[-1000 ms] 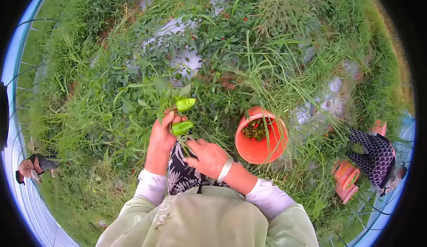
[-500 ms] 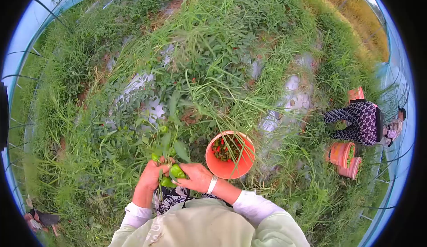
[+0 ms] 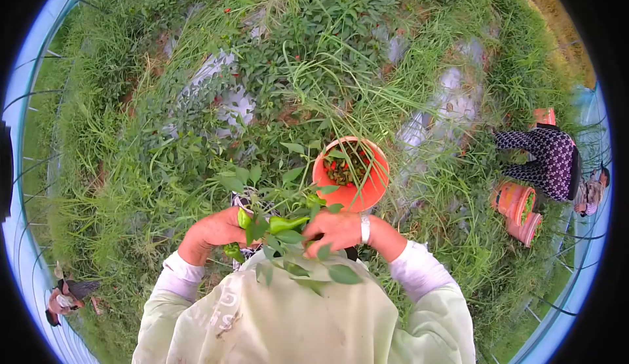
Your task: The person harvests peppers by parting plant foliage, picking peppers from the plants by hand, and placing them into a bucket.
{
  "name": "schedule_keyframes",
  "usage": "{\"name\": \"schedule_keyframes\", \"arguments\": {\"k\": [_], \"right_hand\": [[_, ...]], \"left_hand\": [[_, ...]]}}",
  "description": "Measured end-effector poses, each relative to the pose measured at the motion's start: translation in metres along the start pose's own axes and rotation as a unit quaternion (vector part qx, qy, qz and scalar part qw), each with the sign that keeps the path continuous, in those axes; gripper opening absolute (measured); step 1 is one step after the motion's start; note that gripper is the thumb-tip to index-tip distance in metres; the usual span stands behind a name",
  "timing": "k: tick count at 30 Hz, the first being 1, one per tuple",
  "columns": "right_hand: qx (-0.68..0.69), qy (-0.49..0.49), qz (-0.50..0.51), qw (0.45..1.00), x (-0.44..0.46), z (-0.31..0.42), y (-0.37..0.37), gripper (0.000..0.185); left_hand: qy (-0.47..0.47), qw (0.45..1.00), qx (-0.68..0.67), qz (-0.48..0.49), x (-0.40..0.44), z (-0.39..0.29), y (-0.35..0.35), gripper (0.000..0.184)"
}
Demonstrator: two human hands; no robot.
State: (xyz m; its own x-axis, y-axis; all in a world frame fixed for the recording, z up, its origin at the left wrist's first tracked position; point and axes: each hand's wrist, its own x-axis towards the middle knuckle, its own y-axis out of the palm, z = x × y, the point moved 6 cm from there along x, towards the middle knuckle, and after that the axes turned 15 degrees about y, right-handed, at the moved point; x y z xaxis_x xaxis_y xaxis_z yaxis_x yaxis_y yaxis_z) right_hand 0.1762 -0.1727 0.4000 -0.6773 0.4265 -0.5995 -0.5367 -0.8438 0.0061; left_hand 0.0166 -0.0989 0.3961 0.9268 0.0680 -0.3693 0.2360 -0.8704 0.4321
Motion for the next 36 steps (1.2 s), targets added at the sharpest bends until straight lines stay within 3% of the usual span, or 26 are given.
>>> {"name": "schedule_keyframes", "arguments": {"k": [2,3,4,5,6,7,10,11,13,15,20,21,23,25,27,28,31,32,36], "right_hand": [[0.165,-0.018,0.004,0.986,-0.019,-0.023,-0.010,0.037],[0.166,-0.021,0.010,0.986,-0.022,-0.029,-0.006,0.037],[0.380,-0.061,0.009,0.923,-0.025,-0.032,-0.010,0.036],[0.576,-0.095,0.008,0.812,-0.026,-0.037,-0.016,0.036],[0.625,-0.128,0.009,0.770,-0.022,-0.036,-0.020,0.033],[0.626,-0.127,0.010,0.769,-0.017,-0.035,-0.020,0.033],[0.519,-0.030,-0.194,0.832,-0.002,-0.035,-0.039,0.031],[0.521,-0.028,-0.193,0.831,0.004,-0.028,-0.038,0.031],[0.333,-0.037,-0.240,0.911,0.011,-0.012,-0.041,0.031],[0.317,0.012,-0.125,0.940,0.018,-0.007,-0.027,0.032],[0.215,-0.112,-0.207,0.948,0.015,-0.007,-0.013,0.035],[0.214,-0.112,-0.202,0.949,0.015,-0.008,-0.011,0.035],[0.245,-0.011,-0.149,0.958,0.021,-0.020,0.001,0.036],[0.277,-0.030,-0.138,0.951,0.019,-0.019,0.002,0.034],[0.321,-0.015,-0.159,0.933,0.012,-0.018,-0.002,0.038],[0.067,0.073,-0.074,0.992,0.016,-0.052,0.011,0.042],[0.032,0.133,-0.076,0.988,-0.013,-0.044,-0.009,0.043],[0.065,0.068,-0.091,0.991,-0.017,-0.044,-0.016,0.041],[0.096,0.127,-0.189,0.969,-0.009,-0.097,-0.022,0.039]], "left_hand": [[0.045,0.995,-0.030,-0.089,-0.016,-0.027,-0.010,0.019],[0.042,0.994,-0.032,-0.094,-0.020,-0.018,-0.018,0.019],[0.046,0.995,-0.001,-0.087,-0.019,-0.013,-0.025,0.022],[0.050,0.995,0.030,-0.079,-0.019,-0.009,-0.030,0.025],[0.066,0.991,-0.079,-0.087,-0.018,-0.004,-0.028,0.031],[0.065,0.991,-0.081,-0.087,-0.015,-0.004,-0.027,0.031],[0.080,0.984,-0.146,-0.056,-0.004,-0.006,-0.019,0.030],[0.067,0.988,-0.123,-0.067,0.000,-0.004,-0.017,0.026],[0.055,0.990,-0.101,-0.081,0.009,-0.002,-0.013,0.023],[0.037,0.992,-0.124,-0.003,0.017,-0.001,0.001,0.022],[0.014,0.976,-0.217,0.030,0.025,0.021,0.027,0.026],[0.015,0.975,-0.219,0.026,0.027,0.027,0.027,0.026],[-0.001,0.974,-0.224,0.044,0.030,0.036,0.030,0.031],[0.023,0.985,-0.161,0.053,0.028,0.032,0.020,0.030],[-0.055,0.989,-0.103,0.090,0.027,0.040,0.021,0.030],[-0.055,0.989,-0.104,0.091,0.025,0.040,0.019,0.030],[0.005,0.982,-0.150,0.114,0.013,0.032,0.012,0.029],[0.002,0.988,-0.142,0.054,0.011,0.034,0.001,0.030],[0.004,0.987,-0.132,-0.092,0.003,0.057,-0.027,0.036]]}}
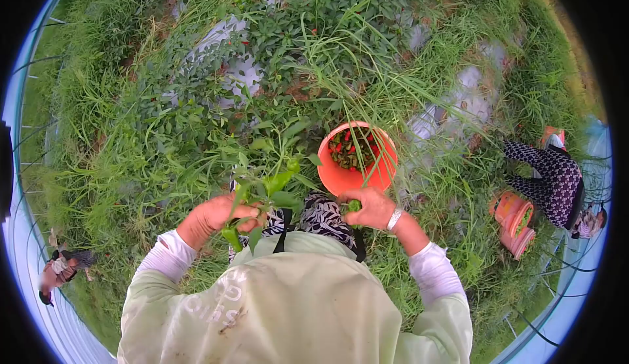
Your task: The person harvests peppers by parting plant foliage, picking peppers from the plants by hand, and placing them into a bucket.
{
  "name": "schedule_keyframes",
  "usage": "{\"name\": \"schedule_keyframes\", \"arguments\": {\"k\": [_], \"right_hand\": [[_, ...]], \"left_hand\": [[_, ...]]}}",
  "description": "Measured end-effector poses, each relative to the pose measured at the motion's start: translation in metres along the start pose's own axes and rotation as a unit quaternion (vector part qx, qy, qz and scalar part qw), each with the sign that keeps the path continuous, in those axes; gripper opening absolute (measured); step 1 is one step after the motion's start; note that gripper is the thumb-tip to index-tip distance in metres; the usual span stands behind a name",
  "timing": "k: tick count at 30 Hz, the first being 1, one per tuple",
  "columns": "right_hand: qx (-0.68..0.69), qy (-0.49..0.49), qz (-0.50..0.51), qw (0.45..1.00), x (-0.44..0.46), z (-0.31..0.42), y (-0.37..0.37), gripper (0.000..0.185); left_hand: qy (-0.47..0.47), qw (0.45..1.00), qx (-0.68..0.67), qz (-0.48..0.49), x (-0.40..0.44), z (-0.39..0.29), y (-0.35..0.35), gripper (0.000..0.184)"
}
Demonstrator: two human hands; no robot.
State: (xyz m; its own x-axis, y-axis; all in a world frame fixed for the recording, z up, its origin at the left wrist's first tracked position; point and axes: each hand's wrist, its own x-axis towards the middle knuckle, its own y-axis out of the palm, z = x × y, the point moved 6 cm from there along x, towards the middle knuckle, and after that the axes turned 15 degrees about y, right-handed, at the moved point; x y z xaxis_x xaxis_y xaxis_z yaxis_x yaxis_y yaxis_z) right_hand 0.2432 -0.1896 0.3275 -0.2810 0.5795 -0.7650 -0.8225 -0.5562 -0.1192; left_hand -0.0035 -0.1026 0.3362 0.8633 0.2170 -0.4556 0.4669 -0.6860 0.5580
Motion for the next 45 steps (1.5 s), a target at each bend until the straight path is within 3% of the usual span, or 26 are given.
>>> {"name": "schedule_keyframes", "arguments": {"k": [2,3,5,6,7,9,10,12,13,15,16,18,21,23,24,27,29,30,32,36,38,39,41,42,44,45], "right_hand": [[-0.046,0.037,-0.164,0.985,0.022,-0.024,-0.011,0.039],[-0.044,0.037,-0.162,0.985,0.035,-0.039,-0.005,0.039],[-0.196,0.094,-0.392,0.894,0.039,-0.049,-0.019,0.037],[-0.201,0.115,-0.422,0.877,0.039,-0.056,-0.020,0.036],[-0.201,0.115,-0.420,0.878,0.037,-0.048,-0.022,0.036],[-0.003,-0.028,-0.362,0.932,0.031,-0.021,-0.025,0.038],[0.033,-0.070,-0.338,0.938,0.021,0.010,-0.024,0.035],[-0.016,-0.203,-0.366,0.908,0.003,0.066,-0.018,0.035],[-0.016,-0.202,-0.366,0.908,0.002,0.081,-0.016,0.035],[-0.170,-0.255,-0.337,0.890,0.001,0.110,-0.001,0.042],[-0.170,-0.255,-0.337,0.890,0.006,0.104,0.003,0.042],[-0.195,-0.255,-0.244,0.915,0.023,0.089,0.025,0.045],[-0.184,-0.220,-0.220,0.932,0.010,0.087,0.026,0.041],[-0.205,-0.216,-0.222,0.929,0.001,0.078,0.034,0.035],[-0.200,-0.205,-0.197,0.938,-0.003,0.073,0.037,0.033],[-0.215,-0.186,-0.159,0.946,-0.013,0.036,0.024,0.027],[-0.026,-0.099,-0.132,0.986,-0.021,0.006,-0.001,0.022],[-0.022,-0.094,-0.131,0.987,-0.023,0.003,-0.003,0.022],[0.237,0.020,-0.095,0.967,-0.020,-0.014,-0.017,0.021],[0.315,0.026,-0.130,0.940,0.014,-0.001,-0.008,0.022],[0.374,-0.100,-0.090,0.918,0.026,0.022,0.001,0.024],[0.375,-0.098,-0.090,0.917,0.026,0.023,0.004,0.024],[0.221,-0.177,-0.138,0.949,0.020,0.036,0.007,0.025],[0.221,-0.177,-0.136,0.949,0.021,0.036,0.007,0.025],[-0.040,-0.159,-0.237,0.958,0.024,0.037,0.000,0.025],[-0.170,-0.148,-0.281,0.933,0.026,0.036,-0.004,0.025]], "left_hand": [[0.005,1.000,0.022,-0.006,0.005,0.001,-0.004,0.037],[0.011,0.999,0.045,-0.016,0.006,0.000,-0.008,0.038],[0.004,0.998,0.022,-0.053,0.007,-0.005,0.001,0.034],[0.026,0.998,-0.017,-0.051,0.009,-0.003,0.003,0.033],[0.048,0.996,-0.057,-0.048,0.011,-0.001,0.005,0.031],[0.049,0.997,-0.051,-0.025,0.016,0.000,0.009,0.032],[0.040,0.998,-0.041,-0.021,0.017,-0.006,0.015,0.031],[0.030,0.999,-0.032,-0.016,0.022,-0.005,0.018,0.032],[0.014,0.999,-0.042,0.010,0.024,0.002,0.020,0.030],[-0.003,0.998,-0.052,0.035,0.028,0.011,0.023,0.030],[0.001,0.998,-0.034,0.044,0.030,0.013,0.023,0.031],[0.005,0.999,-0.017,0.052,0.030,0.014,0.026,0.033],[-0.044,0.997,-0.008,0.055,0.027,0.019,0.032,0.033],[-0.091,0.992,0.022,0.088,0.022,0.029,0.042,0.030],[-0.050,0.983,0.090,0.155,0.022,0.024,0.048,0.027],[-0.096,0.975,0.085,0.180,0.004,0.030,0.043,0.025],[-0.077,0.985,0.017,0.151,-0.008,0.033,0.034,0.028],[-0.068,0.992,0.010,0.107,-0.010,0.029,0.025,0.030],[-0.066,0.996,-0.024,0.057,-0.012,0.034,0.009,0.034],[-0.035,0.997,-0.058,0.023,0.000,0.032,0.017,0.034],[-0.042,0.998,-0.037,0.043,0.006,0.020,0.026,0.034],[-0.046,0.997,-0.016,0.062,0.008,0.016,0.030,0.034],[-0.048,0.996,-0.038,0.064,0.010,0.019,0.033,0.034],[-0.048,0.995,-0.060,0.065,0.010,0.021,0.035,0.033],[-0.035,0.995,-0.061,0.065,0.010,0.022,0.036,0.033],[-0.022,0.996,-0.060,0.068,0.010,0.021,0.036,0.033]]}}
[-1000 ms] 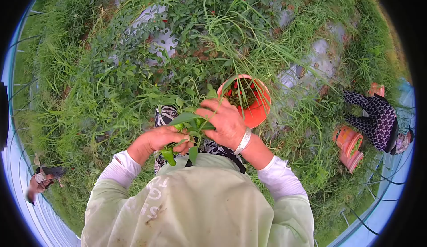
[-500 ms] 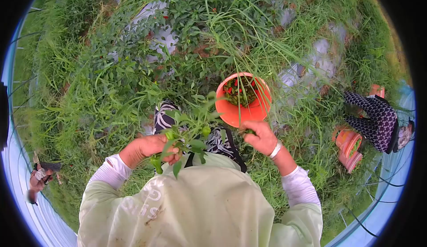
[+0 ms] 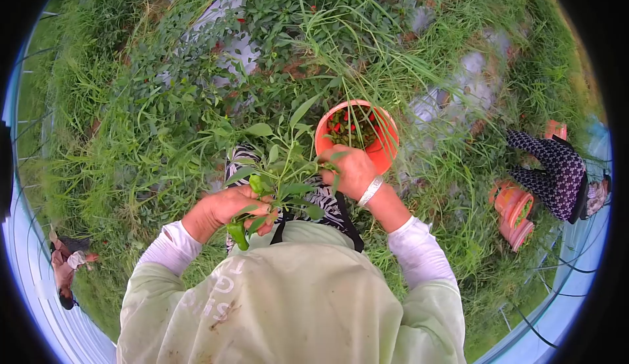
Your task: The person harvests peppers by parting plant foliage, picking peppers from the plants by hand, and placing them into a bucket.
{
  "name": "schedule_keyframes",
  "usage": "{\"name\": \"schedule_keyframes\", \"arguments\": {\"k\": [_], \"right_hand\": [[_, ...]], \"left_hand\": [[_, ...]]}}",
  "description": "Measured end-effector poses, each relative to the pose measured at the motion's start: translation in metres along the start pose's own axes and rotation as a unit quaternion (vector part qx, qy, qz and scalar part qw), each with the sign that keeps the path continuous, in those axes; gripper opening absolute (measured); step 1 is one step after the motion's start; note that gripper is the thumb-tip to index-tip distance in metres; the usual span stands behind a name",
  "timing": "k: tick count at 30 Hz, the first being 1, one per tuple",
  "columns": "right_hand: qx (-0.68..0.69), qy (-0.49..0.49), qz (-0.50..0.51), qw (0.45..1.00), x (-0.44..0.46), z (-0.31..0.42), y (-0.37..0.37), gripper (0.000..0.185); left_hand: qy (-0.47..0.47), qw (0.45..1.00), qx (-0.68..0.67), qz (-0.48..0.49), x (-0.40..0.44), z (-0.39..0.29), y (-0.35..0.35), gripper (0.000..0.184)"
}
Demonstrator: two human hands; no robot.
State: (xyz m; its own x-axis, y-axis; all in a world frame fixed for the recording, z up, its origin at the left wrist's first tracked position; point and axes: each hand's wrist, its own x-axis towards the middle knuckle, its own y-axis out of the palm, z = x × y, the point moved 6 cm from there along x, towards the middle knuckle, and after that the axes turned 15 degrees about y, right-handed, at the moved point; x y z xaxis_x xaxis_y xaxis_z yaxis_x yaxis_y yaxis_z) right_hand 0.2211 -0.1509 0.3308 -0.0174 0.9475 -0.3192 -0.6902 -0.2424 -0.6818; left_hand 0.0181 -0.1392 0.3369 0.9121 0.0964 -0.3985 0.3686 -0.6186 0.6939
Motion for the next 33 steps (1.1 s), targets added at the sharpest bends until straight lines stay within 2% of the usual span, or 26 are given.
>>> {"name": "schedule_keyframes", "arguments": {"k": [1,2,4,5,6,7,8,9,10,11,12,14,15,18,20,21,22,23,24,25,26,27,29,30,31,33], "right_hand": [[-0.080,0.049,-0.032,0.995,0.003,-0.017,-0.001,0.021],[-0.106,0.052,-0.065,0.991,0.002,-0.033,-0.005,0.016],[0.000,0.183,0.003,0.983,0.000,-0.064,-0.012,0.011],[0.001,0.179,0.007,0.984,0.001,-0.060,-0.013,0.011],[0.190,0.203,0.083,0.957,-0.001,-0.059,-0.010,0.010],[0.371,0.221,0.155,0.889,-0.004,-0.050,-0.012,0.011],[0.427,0.203,0.190,0.861,-0.005,-0.019,-0.018,0.011],[0.480,0.185,0.224,0.828,-0.004,0.016,-0.014,0.011],[0.493,0.130,0.236,0.827,0.000,0.035,-0.005,0.015],[0.457,0.144,0.211,0.852,0.004,0.049,0.001,0.019],[0.298,0.094,0.118,0.943,0.014,0.058,0.002,0.024],[0.119,0.039,-0.033,0.992,0.025,0.059,0.018,0.026],[0.119,0.039,-0.032,0.992,0.028,0.053,0.023,0.026],[0.106,0.052,0.023,0.993,0.033,0.038,0.035,0.025],[0.180,0.045,0.092,0.978,0.033,0.037,0.034,0.026],[0.304,0.191,0.241,0.902,0.025,0.026,0.044,0.027],[0.305,0.191,0.242,0.901,0.024,0.022,0.040,0.027],[0.510,0.187,0.306,0.781,0.019,0.025,0.039,0.026],[0.685,0.172,0.352,0.614,0.015,0.026,0.034,0.025],[0.738,0.123,0.381,0.543,0.012,0.027,0.028,0.029],[0.739,0.122,0.381,0.542,0.010,0.022,0.026,0.029],[0.726,0.131,0.353,0.576,0.009,0.017,0.024,0.033],[0.696,0.140,0.323,0.626,0.006,0.005,0.026,0.043],[0.697,0.139,0.323,0.625,0.001,0.002,0.028,0.043],[0.685,0.149,0.305,0.644,-0.005,-0.003,0.028,0.042],[0.651,0.200,0.296,0.670,-0.014,-0.029,0.032,0.036]], "left_hand": [[0.012,1.000,0.003,0.004,0.000,-0.001,0.000,0.034],[0.013,1.000,0.003,0.003,0.000,-0.001,0.000,0.034],[0.037,0.994,0.017,-0.100,0.001,-0.004,-0.013,0.033],[0.076,0.989,0.061,-0.116,0.004,-0.001,-0.024,0.033],[0.076,0.988,0.060,-0.119,0.008,0.004,-0.030,0.033],[0.053,0.971,0.142,-0.185,0.011,0.008,-0.043,0.034],[0.030,0.942,0.223,-0.248,0.013,0.009,-0.054,0.035],[0.033,0.912,0.316,-0.260,0.016,0.007,-0.059,0.032],[0.034,0.913,0.315,-0.257,0.022,0.010,-0.058,0.032],[0.021,0.857,0.454,-0.244,0.028,0.007,-0.056,0.030],[0.007,0.780,0.583,-0.227,0.034,0.005,-0.053,0.030],[0.007,0.760,0.606,-0.237,0.042,0.007,-0.046,0.028],[0.016,0.768,0.593,-0.243,0.044,0.006,-0.045,0.028],[0.018,0.761,0.602,-0.244,0.048,0.009,-0.046,0.023],[0.048,0.769,0.607,-0.194,0.052,0.004,-0.033,0.020],[0.046,0.770,0.606,-0.194,0.052,0.006,-0.035,0.020],[0.045,0.853,0.481,-0.199,0.051,0.015,-0.040,0.021],[0.044,0.916,0.346,-0.200,0.052,0.022,-0.043,0.021],[0.043,0.916,0.346,-0.200,0.049,0.022,-0.049,0.021],[0.066,0.954,0.202,-0.211,0.046,0.022,-0.052,0.023],[0.086,0.971,0.054,-0.217,0.045,0.021,-0.053,0.025],[0.091,0.965,-0.049,-0.241,0.043,0.022,-0.055,0.022],[0.110,0.958,-0.101,-0.245,0.039,0.007,-0.051,0.022],[0.129,0.948,-0.153,-0.246,0.038,0.002,-0.051,0.023],[0.171,0.942,-0.237,-0.166,0.043,0.012,-0.056,0.025],[0.175,0.935,-0.256,-0.172,0.043,0.008,-0.055,0.026]]}}
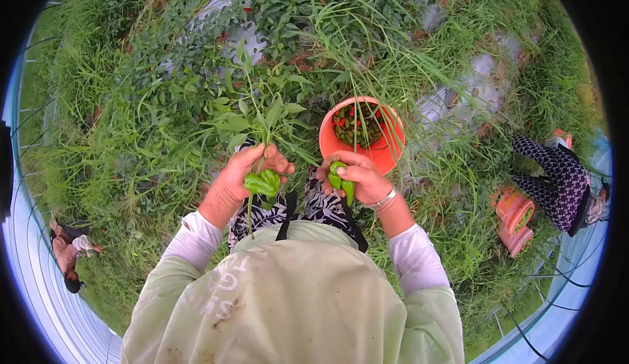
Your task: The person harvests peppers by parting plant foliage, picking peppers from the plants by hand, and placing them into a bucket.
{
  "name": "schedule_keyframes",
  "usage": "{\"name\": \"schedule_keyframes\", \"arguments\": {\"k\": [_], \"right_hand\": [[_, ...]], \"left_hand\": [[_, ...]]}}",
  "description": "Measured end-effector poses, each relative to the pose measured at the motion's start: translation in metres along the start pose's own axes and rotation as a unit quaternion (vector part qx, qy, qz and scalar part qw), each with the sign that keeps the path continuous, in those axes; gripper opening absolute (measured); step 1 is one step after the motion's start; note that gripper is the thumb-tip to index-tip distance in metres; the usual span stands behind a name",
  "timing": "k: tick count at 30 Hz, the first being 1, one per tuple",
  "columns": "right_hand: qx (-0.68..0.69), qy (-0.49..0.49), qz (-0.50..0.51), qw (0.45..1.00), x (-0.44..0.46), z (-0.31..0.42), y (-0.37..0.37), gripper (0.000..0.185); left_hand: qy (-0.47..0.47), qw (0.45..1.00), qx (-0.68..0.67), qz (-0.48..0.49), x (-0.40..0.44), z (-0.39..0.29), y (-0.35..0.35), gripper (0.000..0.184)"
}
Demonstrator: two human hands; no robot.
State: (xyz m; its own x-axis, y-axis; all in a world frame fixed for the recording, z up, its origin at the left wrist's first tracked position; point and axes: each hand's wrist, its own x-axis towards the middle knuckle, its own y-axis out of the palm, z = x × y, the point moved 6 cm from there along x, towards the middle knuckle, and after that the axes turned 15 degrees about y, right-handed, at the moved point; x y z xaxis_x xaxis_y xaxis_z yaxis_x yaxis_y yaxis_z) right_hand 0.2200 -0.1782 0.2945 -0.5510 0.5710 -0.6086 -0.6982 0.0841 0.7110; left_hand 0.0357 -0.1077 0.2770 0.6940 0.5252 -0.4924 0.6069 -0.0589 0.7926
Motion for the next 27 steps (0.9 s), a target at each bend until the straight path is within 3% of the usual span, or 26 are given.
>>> {"name": "schedule_keyframes", "arguments": {"k": [1,3,4,5,7,8,10,11,12,15,17,21,22,27], "right_hand": [[0.000,0.001,0.000,1.000,0.000,-0.006,-0.014,0.036],[-0.142,-0.051,-0.174,0.973,-0.002,-0.009,-0.052,0.034],[-0.250,0.007,-0.295,0.922,-0.010,-0.009,-0.061,0.036],[-0.249,0.008,-0.296,0.922,-0.011,-0.008,-0.059,0.036],[-0.375,-0.128,-0.335,0.855,-0.016,0.011,-0.039,0.041],[-0.241,-0.082,-0.252,0.934,-0.009,0.009,-0.020,0.043],[-0.230,-0.092,-0.164,0.955,0.002,0.010,0.025,0.046],[-0.307,-0.133,-0.131,0.933,0.013,0.007,0.039,0.049],[-0.339,-0.134,-0.149,0.919,0.021,0.003,0.048,0.053],[-0.410,-0.020,-0.218,0.886,0.032,-0.015,0.045,0.048],[-0.372,-0.032,-0.222,0.901,0.034,-0.024,0.039,0.052],[-0.354,-0.083,-0.200,0.910,0.035,-0.030,0.033,0.035],[-0.317,-0.048,-0.194,0.927,0.035,-0.032,0.033,0.035],[-0.223,0.075,-0.141,0.962,0.040,-0.047,0.031,0.036]], "left_hand": [[0.003,1.000,-0.019,-0.009,0.000,-0.001,0.001,0.029],[0.013,0.999,-0.042,0.004,0.002,0.004,0.003,0.032],[0.024,0.997,-0.065,0.018,0.004,0.004,0.010,0.036],[0.022,0.997,-0.066,0.018,0.005,0.006,0.014,0.036],[0.007,0.999,0.028,-0.022,0.008,0.010,0.018,0.039],[0.010,0.999,0.031,-0.032,0.011,0.013,0.022,0.034],[0.032,0.998,0.052,-0.030,0.017,0.027,0.012,0.040],[0.057,0.995,0.075,-0.028,0.021,0.032,0.006,0.048],[0.062,0.991,0.102,-0.061,0.021,0.038,0.000,0.047],[0.088,0.972,0.178,-0.123,0.017,0.033,0.014,0.040],[0.108,0.976,0.132,-0.136,0.014,0.040,0.001,0.035],[0.119,0.976,-0.011,-0.181,0.001,0.047,-0.013,0.023],[0.119,0.959,-0.022,-0.255,-0.001,0.047,-0.012,0.020],[0.110,0.942,-0.023,-0.316,-0.001,0.054,-0.021,0.018]]}}
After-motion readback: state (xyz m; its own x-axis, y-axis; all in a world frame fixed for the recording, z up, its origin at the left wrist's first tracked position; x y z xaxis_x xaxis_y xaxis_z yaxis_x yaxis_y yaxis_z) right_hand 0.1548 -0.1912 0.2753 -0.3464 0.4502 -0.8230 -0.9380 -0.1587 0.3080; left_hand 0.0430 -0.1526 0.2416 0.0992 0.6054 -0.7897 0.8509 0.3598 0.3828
